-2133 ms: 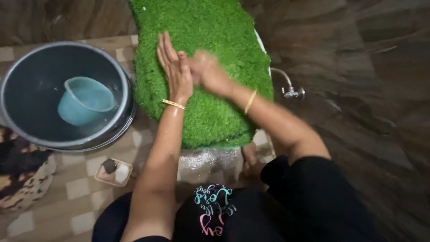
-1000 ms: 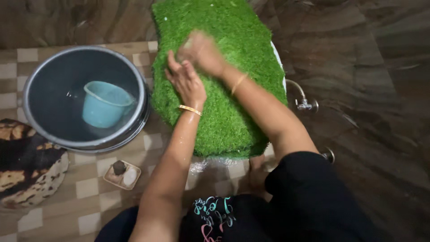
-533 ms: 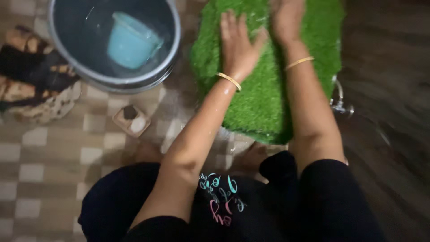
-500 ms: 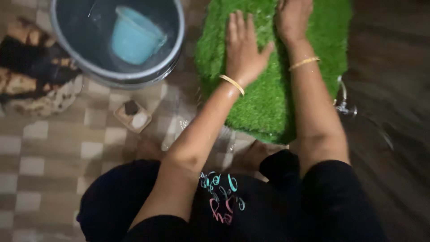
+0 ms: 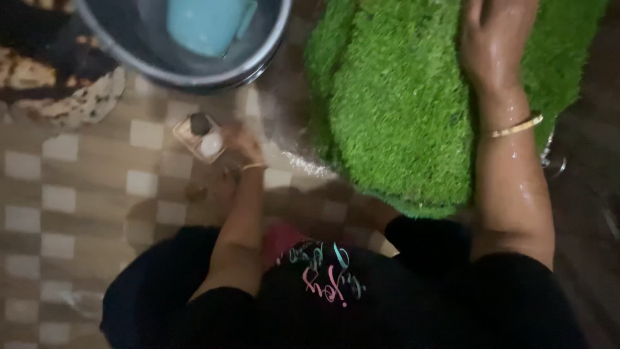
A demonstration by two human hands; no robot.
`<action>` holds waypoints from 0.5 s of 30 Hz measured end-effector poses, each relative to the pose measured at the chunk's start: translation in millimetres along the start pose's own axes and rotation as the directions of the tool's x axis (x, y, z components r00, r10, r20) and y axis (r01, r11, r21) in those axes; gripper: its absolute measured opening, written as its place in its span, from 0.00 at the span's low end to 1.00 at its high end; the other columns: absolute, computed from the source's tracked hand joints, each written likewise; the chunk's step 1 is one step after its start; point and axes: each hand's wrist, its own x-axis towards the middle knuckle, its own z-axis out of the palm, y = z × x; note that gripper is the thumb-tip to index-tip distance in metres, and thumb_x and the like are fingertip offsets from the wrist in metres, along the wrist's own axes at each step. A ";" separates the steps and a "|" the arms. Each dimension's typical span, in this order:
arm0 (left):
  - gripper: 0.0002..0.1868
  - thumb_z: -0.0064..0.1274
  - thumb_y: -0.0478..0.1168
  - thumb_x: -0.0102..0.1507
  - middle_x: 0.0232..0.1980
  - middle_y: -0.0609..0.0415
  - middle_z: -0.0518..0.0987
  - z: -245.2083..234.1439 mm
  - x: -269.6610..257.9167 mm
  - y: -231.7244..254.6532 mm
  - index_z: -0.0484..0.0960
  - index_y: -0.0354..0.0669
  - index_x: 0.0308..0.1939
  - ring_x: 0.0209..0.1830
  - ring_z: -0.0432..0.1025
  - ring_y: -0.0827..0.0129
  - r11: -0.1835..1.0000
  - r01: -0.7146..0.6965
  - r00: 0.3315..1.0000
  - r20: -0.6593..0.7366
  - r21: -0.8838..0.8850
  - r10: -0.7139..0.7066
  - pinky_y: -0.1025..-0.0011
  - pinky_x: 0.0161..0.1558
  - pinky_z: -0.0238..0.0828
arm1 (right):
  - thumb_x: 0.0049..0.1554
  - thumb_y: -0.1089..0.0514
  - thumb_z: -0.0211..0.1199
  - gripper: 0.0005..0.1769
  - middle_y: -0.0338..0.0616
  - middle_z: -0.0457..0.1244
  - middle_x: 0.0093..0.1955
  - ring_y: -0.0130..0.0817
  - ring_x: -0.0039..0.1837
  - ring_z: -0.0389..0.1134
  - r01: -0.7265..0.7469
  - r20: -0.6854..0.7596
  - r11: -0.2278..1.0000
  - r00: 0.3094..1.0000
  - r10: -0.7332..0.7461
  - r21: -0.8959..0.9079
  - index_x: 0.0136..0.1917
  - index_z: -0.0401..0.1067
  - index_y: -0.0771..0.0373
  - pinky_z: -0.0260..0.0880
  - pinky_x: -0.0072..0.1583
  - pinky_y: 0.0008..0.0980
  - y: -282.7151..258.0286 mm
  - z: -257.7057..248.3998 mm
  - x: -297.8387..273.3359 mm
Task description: The person washes a green textured mat by hand, applying soap, scrubbing the surface with their palms, and rinsing it with water from a bucket.
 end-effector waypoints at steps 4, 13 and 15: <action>0.07 0.48 0.34 0.64 0.40 0.38 0.76 10.6 50.9 -107.4 0.75 0.31 0.36 0.42 0.71 0.50 0.961 0.165 0.986 -0.008 0.222 -0.168 0.51 0.48 0.69 | 0.60 0.69 0.61 0.01 0.55 0.62 0.43 0.52 0.50 0.64 0.170 -0.041 0.983 0.984 -0.173 -0.071 0.46 0.71 0.70 0.63 0.53 0.47 -10.0 -9.1 -8.1; 0.14 0.46 0.38 0.68 0.38 0.36 0.79 36.5 97.5 -211.5 0.75 0.33 0.30 0.40 0.73 0.39 0.622 -0.490 0.871 0.362 0.610 0.332 0.42 0.44 0.68 | 0.59 0.71 0.56 0.06 0.47 0.54 0.45 0.40 0.50 0.58 0.011 0.060 0.998 0.998 -0.007 -0.069 0.45 0.61 0.65 0.62 0.53 0.40 1.4 -3.5 -11.9; 0.15 0.47 0.39 0.70 0.39 0.33 0.78 39.3 86.0 -196.6 0.78 0.26 0.40 0.35 0.73 0.42 0.791 -0.248 0.951 -0.016 0.560 0.310 0.43 0.40 0.72 | 0.59 0.70 0.58 0.07 0.46 0.53 0.45 0.39 0.50 0.58 0.021 0.065 0.996 0.998 -0.015 -0.085 0.44 0.60 0.65 0.61 0.54 0.40 -2.5 -7.3 -10.8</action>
